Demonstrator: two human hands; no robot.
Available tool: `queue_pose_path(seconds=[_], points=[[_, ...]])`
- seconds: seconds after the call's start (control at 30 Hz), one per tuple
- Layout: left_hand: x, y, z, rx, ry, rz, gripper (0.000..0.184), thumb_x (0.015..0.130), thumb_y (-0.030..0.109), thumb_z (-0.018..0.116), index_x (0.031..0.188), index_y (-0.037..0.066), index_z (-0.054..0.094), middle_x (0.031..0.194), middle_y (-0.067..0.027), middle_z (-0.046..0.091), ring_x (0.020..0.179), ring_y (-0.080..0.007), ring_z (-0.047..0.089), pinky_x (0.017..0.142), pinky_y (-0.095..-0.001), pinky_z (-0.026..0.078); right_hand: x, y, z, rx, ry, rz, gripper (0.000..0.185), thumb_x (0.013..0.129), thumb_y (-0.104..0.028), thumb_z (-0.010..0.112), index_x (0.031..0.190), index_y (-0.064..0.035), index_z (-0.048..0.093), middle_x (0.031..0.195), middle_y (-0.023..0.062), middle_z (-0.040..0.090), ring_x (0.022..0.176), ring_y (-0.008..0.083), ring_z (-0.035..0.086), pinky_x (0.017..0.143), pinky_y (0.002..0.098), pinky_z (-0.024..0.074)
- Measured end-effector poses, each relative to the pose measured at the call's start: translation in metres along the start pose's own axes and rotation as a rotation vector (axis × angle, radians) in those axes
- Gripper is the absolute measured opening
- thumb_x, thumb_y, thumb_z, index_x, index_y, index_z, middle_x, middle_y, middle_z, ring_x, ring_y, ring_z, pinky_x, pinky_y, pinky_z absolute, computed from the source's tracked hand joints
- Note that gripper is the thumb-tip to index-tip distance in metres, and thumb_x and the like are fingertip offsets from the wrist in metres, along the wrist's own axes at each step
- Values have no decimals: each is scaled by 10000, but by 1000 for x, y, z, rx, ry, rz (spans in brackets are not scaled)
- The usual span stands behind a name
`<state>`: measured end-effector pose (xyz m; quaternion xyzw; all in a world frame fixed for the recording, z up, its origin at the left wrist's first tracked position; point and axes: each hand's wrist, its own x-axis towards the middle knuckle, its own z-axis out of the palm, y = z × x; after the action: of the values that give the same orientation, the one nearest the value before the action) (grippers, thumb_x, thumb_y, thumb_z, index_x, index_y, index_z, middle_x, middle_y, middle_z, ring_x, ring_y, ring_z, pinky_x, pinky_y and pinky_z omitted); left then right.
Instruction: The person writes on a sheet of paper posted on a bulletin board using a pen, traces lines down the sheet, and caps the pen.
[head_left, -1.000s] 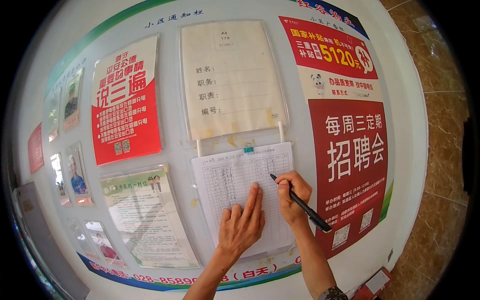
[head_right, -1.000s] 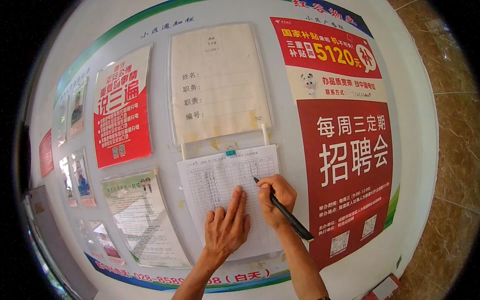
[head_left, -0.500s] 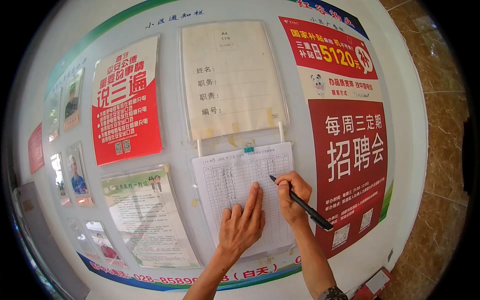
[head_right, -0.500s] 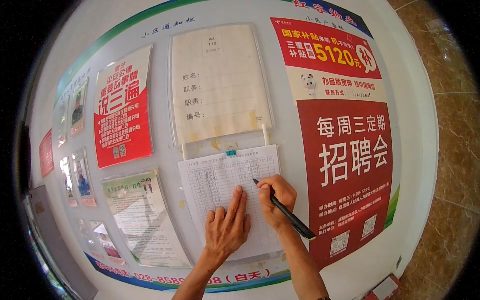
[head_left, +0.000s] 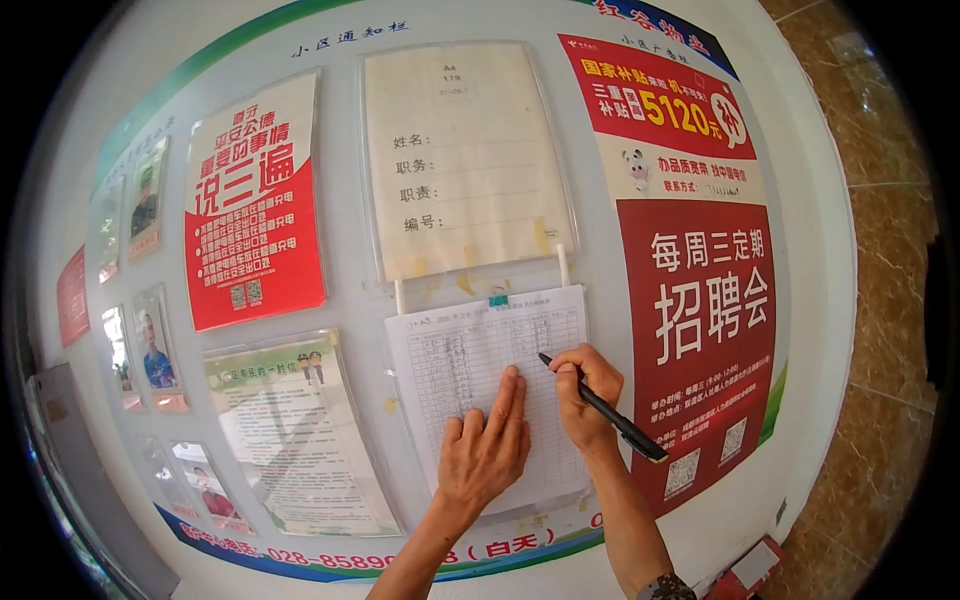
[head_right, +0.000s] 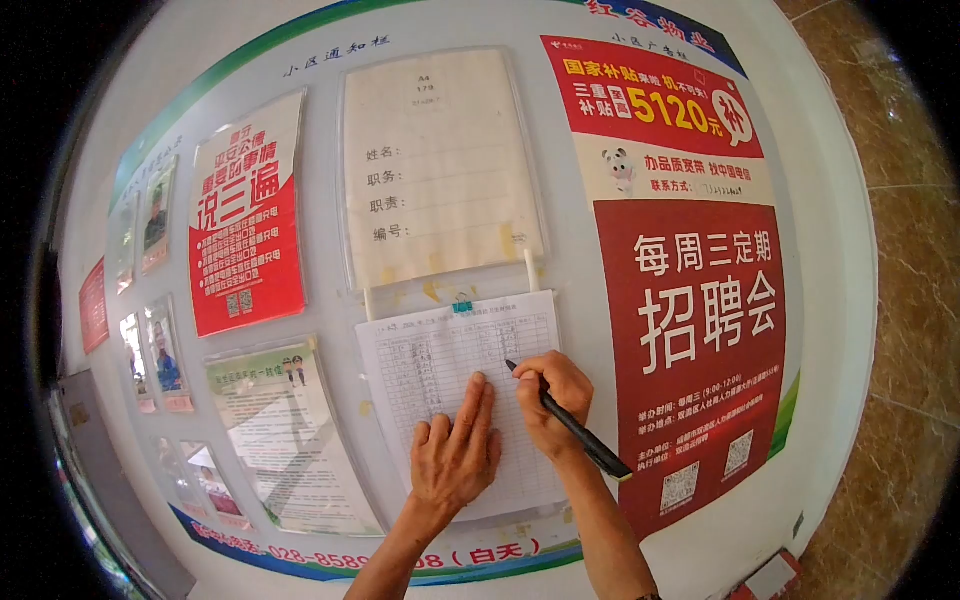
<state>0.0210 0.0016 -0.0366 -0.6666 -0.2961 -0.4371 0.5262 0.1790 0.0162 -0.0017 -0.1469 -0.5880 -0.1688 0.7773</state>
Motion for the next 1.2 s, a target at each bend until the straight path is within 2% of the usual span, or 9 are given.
queue_pose_path(seconds=[0.17, 0.23, 0.57, 0.63, 0.97, 1.03, 1.2], points=[[0, -1, -1, 8, -7, 7, 555, 821, 178, 672, 1349, 33, 584, 1483, -73, 509, 619, -159, 382, 585, -308, 326, 0, -1, 1, 2, 11, 7, 72, 822, 22, 554, 771, -4, 598, 656, 76, 552, 545, 175, 512, 508, 308, 415], [-1, -1, 0, -9, -26, 3, 553, 828, 180, 671, 1353, 30, 581, 1491, -74, 500, 623, -154, 380, 590, -306, 323, -1, 1, 1, 6, -1, -23, 120, 902, -12, 526, 798, 3, 584, 686, 51, 551, 583, 117, 488, 537, 274, 404], [0, 0, -1, 8, -26, 1, 562, 815, 181, 677, 1349, 30, 584, 1485, -69, 506, 627, -157, 385, 586, -309, 326, 0, 1, -1, 19, -32, -32, 115, 899, -15, 524, 798, 1, 577, 673, 58, 546, 570, 122, 480, 531, 275, 399], [-1, 0, 0, 9, -16, -2, 568, 803, 179, 680, 1345, 33, 587, 1479, -64, 512, 626, -162, 390, 584, -311, 331, 0, -1, 0, -6, 12, 2, 72, 828, 16, 550, 773, -1, 594, 658, 84, 556, 556, 187, 527, 525, 318, 434], [0, 0, -2, 17, -37, -8, 564, 796, 187, 678, 1334, 37, 599, 1485, -56, 505, 624, -166, 400, 582, -315, 332, -1, -2, -2, -14, 47, 7, 73, 840, 13, 550, 789, -8, 599, 674, 75, 566, 555, 172, 525, 517, 308, 426], [0, -1, -1, 26, -32, 0, 570, 797, 191, 678, 1339, 35, 594, 1486, -58, 504, 624, -167, 401, 581, -314, 331, 1, -3, -4, 43, 5, 76, 75, 845, 15, 548, 797, -9, 601, 678, 73, 568, 549, 156, 519, 509, 300, 421], [0, 0, -2, 4, -32, 0, 577, 799, 190, 680, 1347, 33, 587, 1488, -65, 502, 624, -167, 401, 585, -313, 332, 1, 1, -7, 37, -8, 55, 85, 860, 13, 542, 802, -6, 601, 677, 62, 562, 546, 136, 504, 506, 287, 417]])
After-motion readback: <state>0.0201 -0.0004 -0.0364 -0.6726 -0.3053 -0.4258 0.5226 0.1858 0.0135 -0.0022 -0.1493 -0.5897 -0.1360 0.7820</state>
